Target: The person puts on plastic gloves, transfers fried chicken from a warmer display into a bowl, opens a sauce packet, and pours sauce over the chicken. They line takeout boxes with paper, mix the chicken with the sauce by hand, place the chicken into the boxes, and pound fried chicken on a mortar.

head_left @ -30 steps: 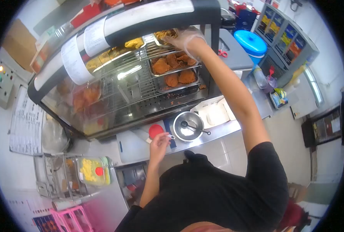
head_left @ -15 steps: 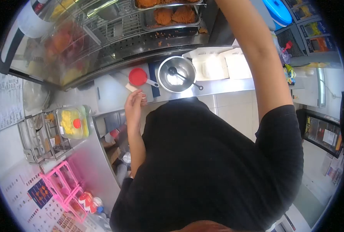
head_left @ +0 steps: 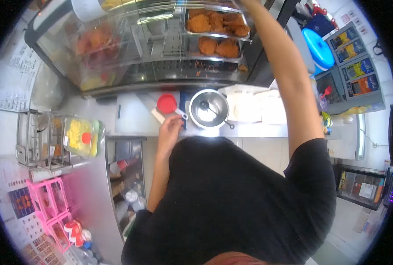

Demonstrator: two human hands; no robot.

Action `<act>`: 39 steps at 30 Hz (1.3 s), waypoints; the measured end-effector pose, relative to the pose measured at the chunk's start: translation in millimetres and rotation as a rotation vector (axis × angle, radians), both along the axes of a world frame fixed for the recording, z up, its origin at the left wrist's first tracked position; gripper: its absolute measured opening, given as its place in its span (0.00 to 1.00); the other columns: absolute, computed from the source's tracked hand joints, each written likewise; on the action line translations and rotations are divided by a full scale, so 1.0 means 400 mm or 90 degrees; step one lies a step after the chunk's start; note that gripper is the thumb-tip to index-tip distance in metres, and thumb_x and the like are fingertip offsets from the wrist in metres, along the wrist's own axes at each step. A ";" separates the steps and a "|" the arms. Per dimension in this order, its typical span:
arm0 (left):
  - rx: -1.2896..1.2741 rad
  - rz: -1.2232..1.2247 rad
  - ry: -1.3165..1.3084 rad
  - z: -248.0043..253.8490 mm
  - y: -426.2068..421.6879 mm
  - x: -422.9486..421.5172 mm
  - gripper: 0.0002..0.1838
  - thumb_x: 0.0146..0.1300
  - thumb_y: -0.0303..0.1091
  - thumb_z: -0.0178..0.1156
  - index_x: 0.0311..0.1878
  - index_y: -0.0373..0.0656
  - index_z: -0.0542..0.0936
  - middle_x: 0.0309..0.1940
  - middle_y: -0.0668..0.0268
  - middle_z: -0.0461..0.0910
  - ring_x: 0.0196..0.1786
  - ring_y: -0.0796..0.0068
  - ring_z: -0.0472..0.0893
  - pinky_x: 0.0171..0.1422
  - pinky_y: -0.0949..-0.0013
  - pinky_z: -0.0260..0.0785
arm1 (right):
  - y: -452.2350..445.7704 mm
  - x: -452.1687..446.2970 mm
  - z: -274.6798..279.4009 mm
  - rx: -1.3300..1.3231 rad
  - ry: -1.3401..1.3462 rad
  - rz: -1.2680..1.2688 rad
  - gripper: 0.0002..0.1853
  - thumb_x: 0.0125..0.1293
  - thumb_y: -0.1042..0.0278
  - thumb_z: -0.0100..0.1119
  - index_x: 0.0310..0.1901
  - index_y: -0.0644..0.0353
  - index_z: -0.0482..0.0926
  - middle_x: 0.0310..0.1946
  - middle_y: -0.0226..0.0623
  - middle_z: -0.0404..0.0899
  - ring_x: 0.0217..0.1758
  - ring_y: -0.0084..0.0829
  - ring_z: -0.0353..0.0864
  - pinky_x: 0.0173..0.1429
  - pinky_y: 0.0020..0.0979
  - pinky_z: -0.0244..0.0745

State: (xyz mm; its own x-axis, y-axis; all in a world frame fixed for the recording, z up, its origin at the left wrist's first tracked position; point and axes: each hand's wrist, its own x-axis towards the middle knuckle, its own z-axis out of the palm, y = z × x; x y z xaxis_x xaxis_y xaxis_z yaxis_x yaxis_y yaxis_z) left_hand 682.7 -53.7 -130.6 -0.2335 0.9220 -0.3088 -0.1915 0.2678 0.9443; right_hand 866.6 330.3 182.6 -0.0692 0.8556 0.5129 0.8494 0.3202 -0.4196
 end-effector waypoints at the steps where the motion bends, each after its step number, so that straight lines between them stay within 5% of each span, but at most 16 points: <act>1: 0.000 -0.003 -0.003 -0.006 0.000 -0.001 0.15 0.74 0.32 0.63 0.60 0.39 0.82 0.47 0.62 0.86 0.46 0.75 0.83 0.52 0.72 0.74 | 0.011 -0.003 0.008 0.007 0.011 -0.002 0.30 0.74 0.45 0.57 0.68 0.60 0.78 0.66 0.51 0.80 0.68 0.47 0.79 0.71 0.42 0.72; 17: -0.021 -0.066 0.026 -0.020 0.044 -0.023 0.14 0.77 0.34 0.58 0.61 0.42 0.82 0.46 0.64 0.86 0.43 0.76 0.84 0.49 0.72 0.75 | -0.033 0.014 -0.032 0.067 0.093 -0.016 0.31 0.77 0.42 0.55 0.66 0.60 0.79 0.66 0.50 0.81 0.69 0.47 0.78 0.72 0.40 0.70; 19: -0.023 -0.075 0.017 -0.015 0.046 -0.017 0.14 0.77 0.35 0.59 0.60 0.42 0.82 0.46 0.65 0.87 0.44 0.77 0.84 0.49 0.73 0.74 | 0.024 0.026 -0.076 0.054 -0.008 -0.063 0.30 0.76 0.42 0.56 0.64 0.61 0.81 0.65 0.51 0.81 0.66 0.45 0.81 0.69 0.41 0.73; 20: -0.019 -0.077 0.013 -0.013 0.057 -0.015 0.14 0.77 0.35 0.59 0.60 0.43 0.83 0.46 0.65 0.87 0.44 0.78 0.83 0.49 0.73 0.73 | -0.111 -0.002 0.007 -0.005 0.114 -0.092 0.27 0.73 0.43 0.60 0.54 0.63 0.86 0.56 0.52 0.86 0.58 0.47 0.86 0.61 0.43 0.78; 24: -0.008 -0.095 -0.012 -0.007 0.091 -0.006 0.14 0.76 0.34 0.60 0.60 0.42 0.82 0.46 0.65 0.87 0.44 0.77 0.84 0.49 0.73 0.74 | -0.085 -0.006 -0.065 -0.001 0.405 -0.044 0.20 0.66 0.53 0.63 0.41 0.66 0.88 0.40 0.54 0.89 0.45 0.51 0.89 0.51 0.45 0.80; 27: -0.004 -0.108 -0.014 0.010 0.106 -0.003 0.14 0.76 0.34 0.61 0.60 0.41 0.82 0.46 0.65 0.87 0.44 0.77 0.84 0.48 0.72 0.74 | -0.066 -0.020 -0.068 0.111 0.320 -0.143 0.16 0.65 0.59 0.61 0.42 0.65 0.87 0.38 0.53 0.89 0.40 0.49 0.88 0.47 0.45 0.78; 31: 0.000 -0.109 -0.003 -0.016 0.109 -0.014 0.14 0.78 0.37 0.59 0.60 0.42 0.82 0.46 0.65 0.87 0.43 0.76 0.85 0.49 0.71 0.77 | -0.148 -0.013 -0.082 0.075 0.452 -0.108 0.12 0.65 0.60 0.61 0.42 0.59 0.84 0.35 0.50 0.87 0.36 0.43 0.86 0.44 0.41 0.79; 33: 0.011 -0.115 -0.016 -0.010 0.096 -0.024 0.14 0.78 0.37 0.59 0.60 0.42 0.82 0.46 0.65 0.87 0.44 0.76 0.85 0.50 0.72 0.77 | -0.191 -0.006 -0.151 0.033 0.646 -0.006 0.11 0.65 0.60 0.62 0.42 0.59 0.84 0.35 0.50 0.87 0.36 0.41 0.86 0.44 0.40 0.80; 36: -0.010 -0.112 -0.028 -0.027 0.085 -0.038 0.15 0.78 0.37 0.59 0.61 0.42 0.82 0.46 0.64 0.87 0.44 0.76 0.85 0.51 0.71 0.77 | -0.346 0.032 -0.302 0.032 0.500 -0.020 0.13 0.73 0.63 0.68 0.49 0.64 0.86 0.35 0.32 0.88 0.38 0.22 0.83 0.47 0.26 0.80; 37: -0.019 -0.111 -0.024 -0.027 0.077 -0.040 0.15 0.78 0.37 0.59 0.61 0.41 0.82 0.47 0.64 0.87 0.44 0.76 0.85 0.51 0.71 0.77 | -0.405 0.033 -0.367 0.084 0.457 0.045 0.08 0.71 0.71 0.64 0.46 0.65 0.85 0.36 0.30 0.86 0.39 0.18 0.80 0.44 0.24 0.77; 39: -0.020 -0.110 -0.014 -0.034 0.058 -0.050 0.15 0.78 0.37 0.59 0.62 0.41 0.82 0.48 0.63 0.87 0.44 0.74 0.85 0.51 0.71 0.77 | -0.512 0.010 -0.504 -0.096 0.594 0.081 0.13 0.64 0.64 0.66 0.47 0.62 0.85 0.38 0.37 0.89 0.40 0.25 0.86 0.47 0.32 0.82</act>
